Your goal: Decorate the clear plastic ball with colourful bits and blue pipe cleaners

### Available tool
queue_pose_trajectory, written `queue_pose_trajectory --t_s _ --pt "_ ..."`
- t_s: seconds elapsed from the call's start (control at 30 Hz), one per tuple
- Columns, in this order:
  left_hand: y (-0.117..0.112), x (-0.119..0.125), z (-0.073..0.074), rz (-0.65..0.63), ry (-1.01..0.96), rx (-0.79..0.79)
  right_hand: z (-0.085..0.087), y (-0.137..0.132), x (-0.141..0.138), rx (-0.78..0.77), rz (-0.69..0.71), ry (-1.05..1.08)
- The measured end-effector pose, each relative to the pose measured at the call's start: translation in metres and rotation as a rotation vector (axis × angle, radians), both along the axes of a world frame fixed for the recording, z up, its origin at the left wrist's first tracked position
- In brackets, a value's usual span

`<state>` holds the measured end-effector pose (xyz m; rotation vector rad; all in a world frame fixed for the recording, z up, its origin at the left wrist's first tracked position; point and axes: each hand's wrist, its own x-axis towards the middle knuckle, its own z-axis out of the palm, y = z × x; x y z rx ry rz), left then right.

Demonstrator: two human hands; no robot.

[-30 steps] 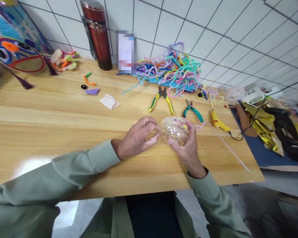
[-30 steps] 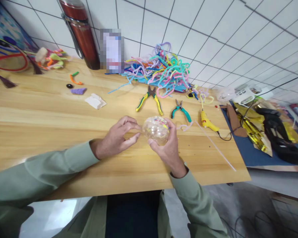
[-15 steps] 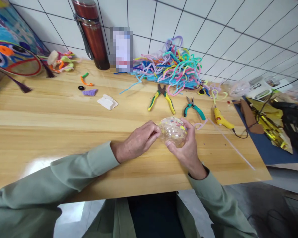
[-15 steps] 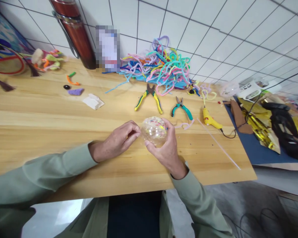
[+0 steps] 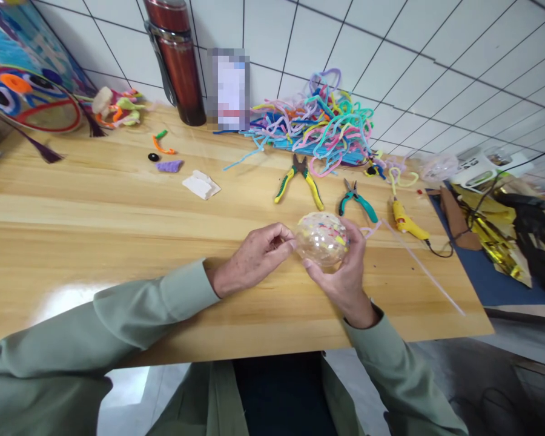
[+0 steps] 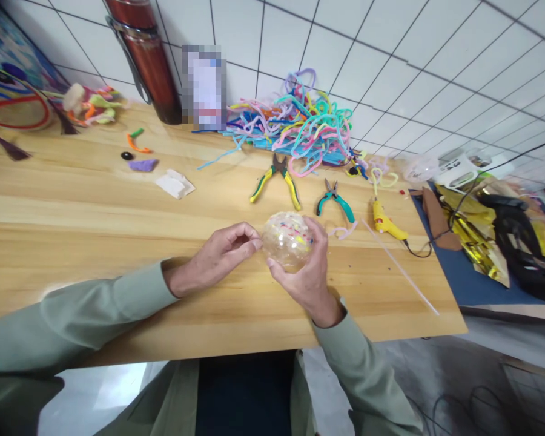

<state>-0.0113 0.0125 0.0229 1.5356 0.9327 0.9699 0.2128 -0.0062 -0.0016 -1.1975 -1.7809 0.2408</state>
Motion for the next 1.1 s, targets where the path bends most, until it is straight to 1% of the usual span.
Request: queue_pose_trajectory --t_s 0.1,0.2,0.33,0.43,0.57,0.63,0.77,0.83,0.9,1.0,1.1 --pt "0.001 0.001 0.001 -0.026 -0.046 -0.168 0.003 0.002 0.001 0.109 -0.007 -0.092" --pt "0.004 0.001 -0.001 -0.068 -0.105 -0.360 0.007 0.004 0.003 0.183 -0.002 -0.164" --pt "0.006 0.001 0.001 -0.117 -0.187 -0.513 0.010 0.005 0.005 0.250 0.005 -0.232" --pt "0.005 0.002 0.004 -0.099 -0.248 -0.596 0.011 0.006 0.006 0.289 0.015 -0.253" --pt "0.002 0.003 0.010 -0.059 -0.303 -0.754 0.009 0.007 0.007 0.288 0.037 -0.279" --pt "0.000 0.004 0.012 -0.037 -0.315 -0.798 0.009 0.007 0.007 0.295 0.042 -0.283" --pt "-0.005 0.008 0.011 0.008 -0.313 -0.763 0.009 0.005 0.004 0.287 0.048 -0.260" --pt "-0.007 0.010 0.008 0.041 -0.277 -0.730 0.009 0.003 0.002 0.235 0.060 -0.204" --pt "-0.008 0.011 0.005 0.044 -0.233 -0.683 0.008 0.000 0.000 0.163 0.068 -0.121" --pt "-0.005 0.007 0.003 -0.028 -0.163 -0.519 0.005 -0.004 0.000 0.048 0.062 0.022" --pt "0.000 0.001 0.006 -0.108 -0.075 -0.336 0.000 -0.003 0.002 -0.067 0.084 0.183"
